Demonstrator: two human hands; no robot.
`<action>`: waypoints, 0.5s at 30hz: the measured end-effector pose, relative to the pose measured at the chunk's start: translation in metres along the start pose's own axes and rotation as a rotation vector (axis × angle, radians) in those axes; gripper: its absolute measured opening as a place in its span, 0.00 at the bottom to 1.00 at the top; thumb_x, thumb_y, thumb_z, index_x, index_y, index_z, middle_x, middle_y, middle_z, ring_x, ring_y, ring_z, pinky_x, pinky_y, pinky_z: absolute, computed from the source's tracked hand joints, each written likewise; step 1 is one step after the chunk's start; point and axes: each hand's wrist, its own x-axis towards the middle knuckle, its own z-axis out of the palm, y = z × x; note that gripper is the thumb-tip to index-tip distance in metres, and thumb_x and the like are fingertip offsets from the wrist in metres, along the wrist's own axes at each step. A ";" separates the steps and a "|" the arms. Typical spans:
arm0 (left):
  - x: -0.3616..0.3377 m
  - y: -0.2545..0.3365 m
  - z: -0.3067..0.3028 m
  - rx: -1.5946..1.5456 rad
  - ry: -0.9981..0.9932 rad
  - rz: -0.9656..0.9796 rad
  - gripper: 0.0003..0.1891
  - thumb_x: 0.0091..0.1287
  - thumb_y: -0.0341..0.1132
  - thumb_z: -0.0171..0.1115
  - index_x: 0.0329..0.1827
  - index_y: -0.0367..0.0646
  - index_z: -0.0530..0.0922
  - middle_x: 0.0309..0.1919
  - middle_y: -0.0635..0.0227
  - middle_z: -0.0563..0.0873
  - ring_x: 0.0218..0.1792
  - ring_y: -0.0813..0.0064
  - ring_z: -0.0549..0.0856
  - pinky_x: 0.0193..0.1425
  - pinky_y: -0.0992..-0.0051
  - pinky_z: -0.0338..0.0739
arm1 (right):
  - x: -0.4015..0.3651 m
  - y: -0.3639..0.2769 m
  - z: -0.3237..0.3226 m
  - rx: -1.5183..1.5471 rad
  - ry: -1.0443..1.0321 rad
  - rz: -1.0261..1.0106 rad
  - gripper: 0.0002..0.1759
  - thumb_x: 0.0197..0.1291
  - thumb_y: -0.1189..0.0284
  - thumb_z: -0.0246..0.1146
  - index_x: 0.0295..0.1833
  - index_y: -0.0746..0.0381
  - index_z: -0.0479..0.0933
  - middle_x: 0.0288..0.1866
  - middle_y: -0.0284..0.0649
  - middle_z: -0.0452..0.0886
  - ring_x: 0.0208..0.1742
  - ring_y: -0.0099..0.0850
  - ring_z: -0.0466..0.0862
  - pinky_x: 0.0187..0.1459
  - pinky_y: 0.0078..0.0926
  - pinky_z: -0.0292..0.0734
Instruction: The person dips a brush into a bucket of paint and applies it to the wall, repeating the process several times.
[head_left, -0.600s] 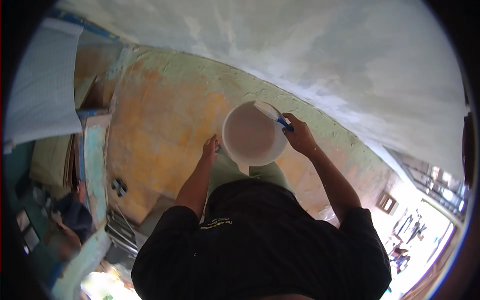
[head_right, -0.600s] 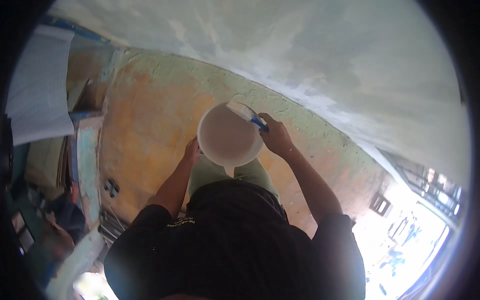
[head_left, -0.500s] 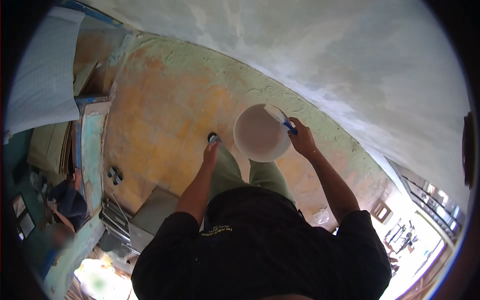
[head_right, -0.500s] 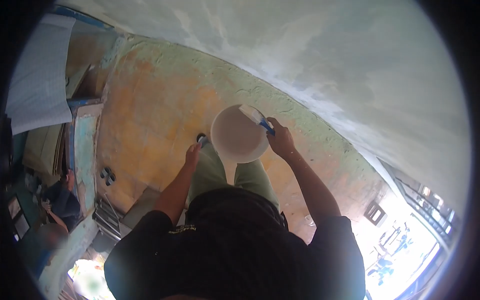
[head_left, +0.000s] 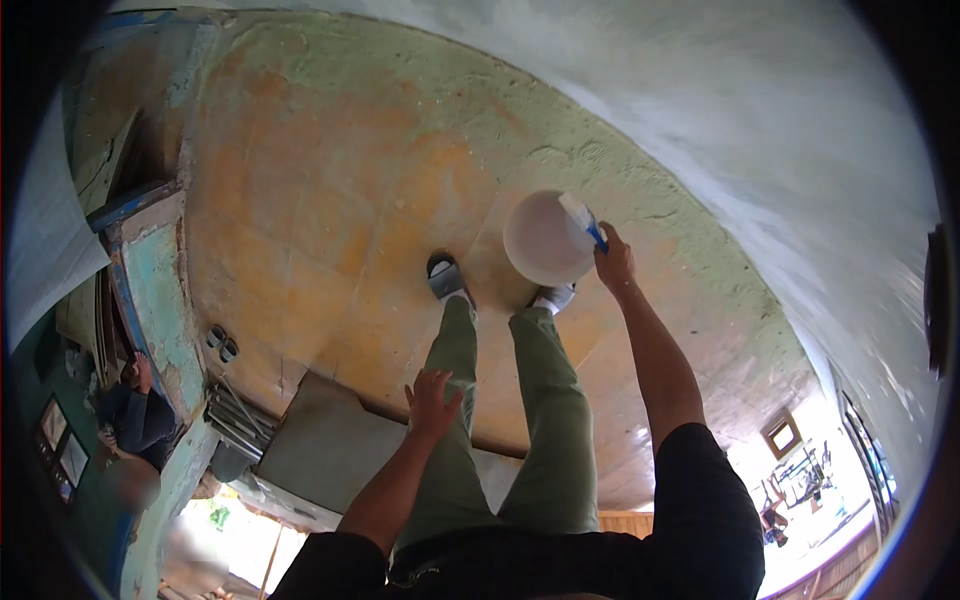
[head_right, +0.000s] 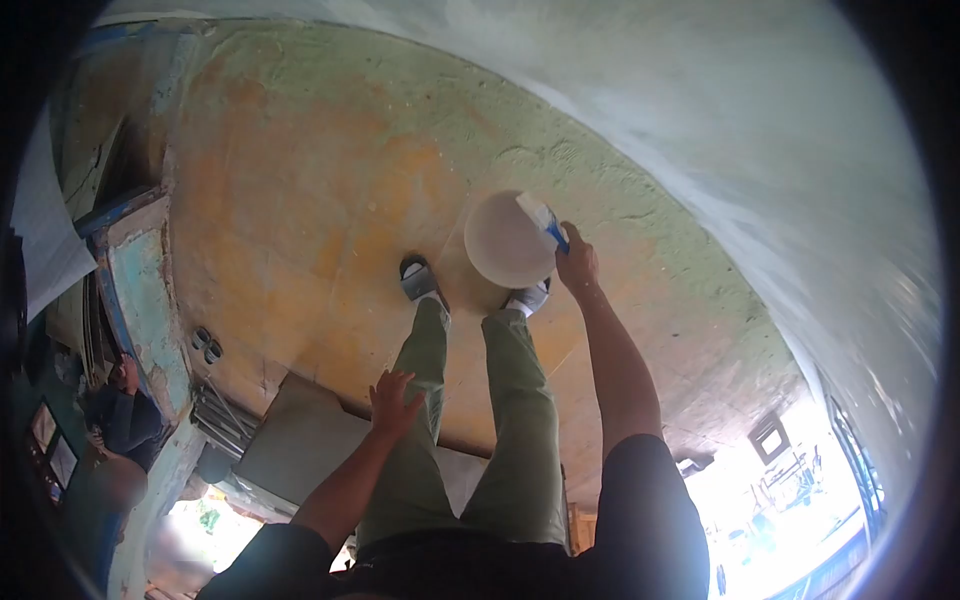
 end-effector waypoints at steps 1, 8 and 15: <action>0.004 -0.003 -0.001 -0.009 -0.024 0.029 0.30 0.63 0.52 0.65 0.66 0.52 0.72 0.66 0.60 0.72 0.73 0.51 0.64 0.72 0.34 0.53 | 0.011 0.004 0.018 0.008 0.018 0.003 0.27 0.57 0.73 0.60 0.65 0.49 0.71 0.30 0.54 0.82 0.37 0.58 0.83 0.38 0.53 0.75; 0.025 -0.009 -0.002 -0.081 -0.067 0.078 0.27 0.64 0.50 0.65 0.64 0.50 0.74 0.62 0.59 0.77 0.69 0.49 0.69 0.71 0.38 0.57 | 0.077 0.031 0.088 0.114 0.162 -0.007 0.27 0.58 0.74 0.63 0.65 0.53 0.71 0.27 0.50 0.81 0.30 0.50 0.84 0.33 0.44 0.75; 0.036 -0.008 -0.008 -0.121 -0.001 0.104 0.25 0.63 0.50 0.67 0.59 0.46 0.78 0.55 0.58 0.82 0.62 0.49 0.75 0.67 0.51 0.66 | 0.065 0.054 0.080 0.080 0.063 0.016 0.29 0.58 0.72 0.63 0.66 0.47 0.70 0.33 0.52 0.84 0.40 0.55 0.84 0.39 0.51 0.77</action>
